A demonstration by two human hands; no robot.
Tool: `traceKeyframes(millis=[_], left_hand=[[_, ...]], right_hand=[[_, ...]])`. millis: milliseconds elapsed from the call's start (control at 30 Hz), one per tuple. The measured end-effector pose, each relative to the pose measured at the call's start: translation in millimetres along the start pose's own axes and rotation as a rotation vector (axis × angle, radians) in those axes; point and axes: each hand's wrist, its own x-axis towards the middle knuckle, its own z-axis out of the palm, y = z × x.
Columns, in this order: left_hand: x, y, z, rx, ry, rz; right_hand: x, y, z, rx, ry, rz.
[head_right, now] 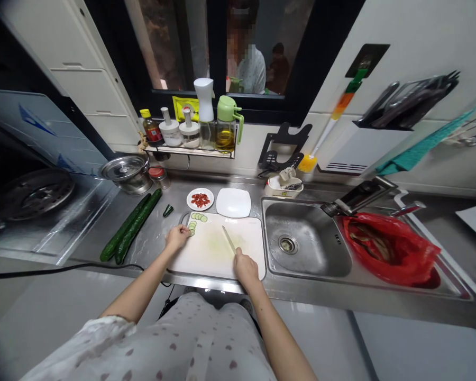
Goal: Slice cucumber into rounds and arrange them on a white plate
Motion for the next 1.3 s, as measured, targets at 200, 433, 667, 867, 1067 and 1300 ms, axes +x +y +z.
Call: traceKeyframes(millis=[200, 433, 667, 867, 1067, 1300], left_hand=[[11, -2, 0.0, 0.101, -0.001, -0.008], [10, -2, 2.9, 0.138, 0.009, -0.008], [7, 1, 3.1, 0.126, 0.018, -0.018], [6, 15, 10.3, 0.091, 0.076, 0.044], [15, 43, 22.8, 0.183, 0.084, 0.176], [34, 59, 31.1, 0.400, 0.062, 0.326]], right_hand=[[0, 0, -1, -0.005, -0.010, 0.006], [1, 0, 1, -0.011, -0.005, 0.002], [2, 0, 1, -0.015, 0.006, -0.002], [2, 1, 2, -0.002, -0.005, -0.001], [1, -1, 2, -0.005, -0.009, 0.002], [0, 0, 4, -0.004, 0.001, -0.005]])
